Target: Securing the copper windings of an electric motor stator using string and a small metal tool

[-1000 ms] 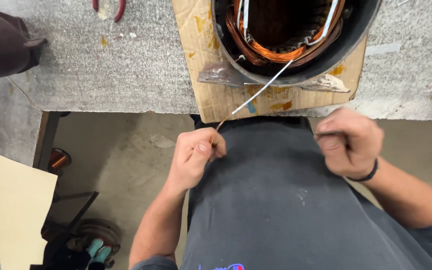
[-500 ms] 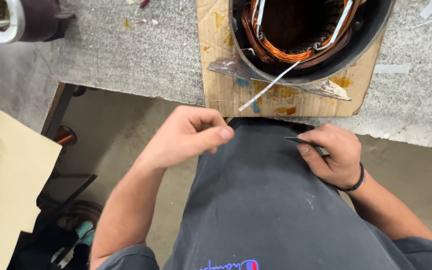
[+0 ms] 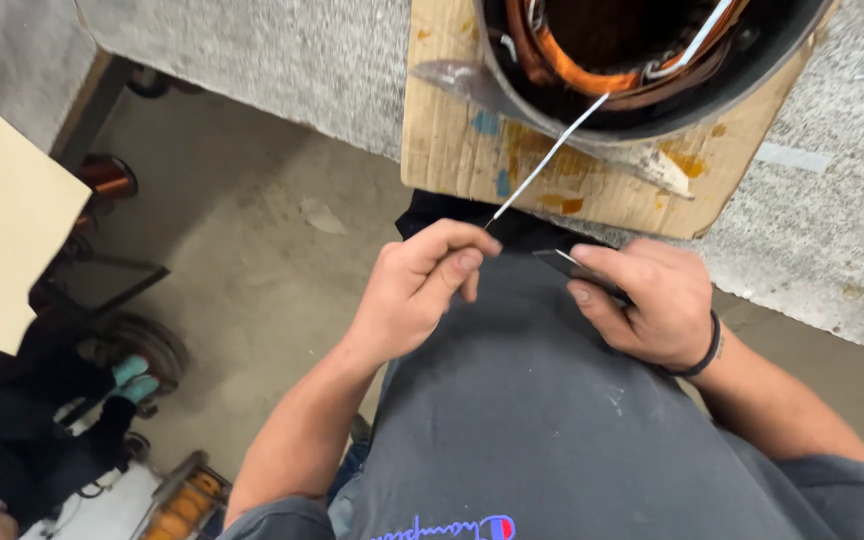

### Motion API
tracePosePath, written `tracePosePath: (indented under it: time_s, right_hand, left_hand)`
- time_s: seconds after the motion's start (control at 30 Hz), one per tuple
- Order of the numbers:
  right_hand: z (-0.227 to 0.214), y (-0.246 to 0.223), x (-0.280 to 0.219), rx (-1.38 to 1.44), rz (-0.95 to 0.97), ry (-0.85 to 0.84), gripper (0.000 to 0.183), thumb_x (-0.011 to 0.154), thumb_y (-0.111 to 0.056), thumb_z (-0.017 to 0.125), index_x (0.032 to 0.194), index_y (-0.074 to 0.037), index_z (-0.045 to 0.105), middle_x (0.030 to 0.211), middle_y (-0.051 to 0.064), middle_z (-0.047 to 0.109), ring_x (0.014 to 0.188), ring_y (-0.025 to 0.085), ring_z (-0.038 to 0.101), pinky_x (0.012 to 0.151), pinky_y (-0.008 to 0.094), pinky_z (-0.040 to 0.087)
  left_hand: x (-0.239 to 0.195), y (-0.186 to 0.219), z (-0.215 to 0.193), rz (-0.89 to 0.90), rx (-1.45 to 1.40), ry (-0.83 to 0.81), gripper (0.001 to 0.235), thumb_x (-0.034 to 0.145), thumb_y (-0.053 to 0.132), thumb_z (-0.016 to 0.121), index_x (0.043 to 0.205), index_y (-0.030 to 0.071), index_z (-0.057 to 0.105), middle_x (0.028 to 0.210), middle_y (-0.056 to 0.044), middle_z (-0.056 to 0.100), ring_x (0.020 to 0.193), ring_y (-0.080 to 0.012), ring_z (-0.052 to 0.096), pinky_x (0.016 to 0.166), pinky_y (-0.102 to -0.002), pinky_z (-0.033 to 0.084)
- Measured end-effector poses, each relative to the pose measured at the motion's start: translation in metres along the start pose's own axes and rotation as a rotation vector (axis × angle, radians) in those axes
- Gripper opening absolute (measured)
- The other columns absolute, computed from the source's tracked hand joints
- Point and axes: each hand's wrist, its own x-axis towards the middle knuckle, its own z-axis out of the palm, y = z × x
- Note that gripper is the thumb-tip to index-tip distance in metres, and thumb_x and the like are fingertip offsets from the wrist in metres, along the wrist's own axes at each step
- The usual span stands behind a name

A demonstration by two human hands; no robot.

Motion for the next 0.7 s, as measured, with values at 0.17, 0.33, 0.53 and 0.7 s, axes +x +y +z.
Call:
tracePosePath:
  time_s: [0.17,0.33,0.53,0.7]
  right_hand:
    - [0.004,-0.024,0.039,-0.179,-0.249,0.039,0.024,0.090,-0.012,0.071,0.110,0.001,0.076,0.065,0.010,0.059,0.054,0.026,0.059,0.052,0.038,0.051]
    - [0.013,-0.053,0.066,-0.342,-0.390,0.091,0.019,0.092,-0.004,0.068,0.107,0.003,0.079,0.067,0.007,0.059,0.051,0.021,0.053,0.052,0.033,0.048]
    - [0.011,-0.058,0.069,-0.500,-0.336,-0.013,0.029,0.098,-0.015,0.059,0.113,0.002,0.077,0.066,0.008,0.060,0.052,0.023,0.055,0.053,0.036,0.049]
    - [0.020,-0.075,0.060,-0.526,-0.257,-0.110,0.034,0.097,-0.018,0.057,0.119,0.001,0.075,0.066,0.008,0.058,0.052,0.023,0.056,0.052,0.036,0.049]
  left_hand:
    - [-0.003,-0.024,0.015,0.024,-0.207,0.043,0.016,0.105,0.009,0.056,0.111,0.003,0.070,0.060,-0.003,0.066,0.047,-0.0064,0.053,0.046,-0.020,0.047]
    - [0.001,-0.030,0.006,0.182,0.144,0.160,0.011,0.098,0.010,0.068,0.107,0.011,0.076,0.062,0.000,0.069,0.050,-0.0166,0.066,0.047,-0.026,0.052]
    - [0.013,-0.043,-0.005,0.523,0.511,0.251,0.011,0.099,0.011,0.065,0.101,0.008,0.074,0.067,-0.002,0.069,0.058,-0.0184,0.070,0.052,-0.027,0.056]
    - [0.019,-0.045,-0.016,0.713,0.630,0.255,0.017,0.099,0.009,0.058,0.096,0.009,0.075,0.064,0.001,0.061,0.055,-0.0152,0.064,0.052,-0.025,0.055]
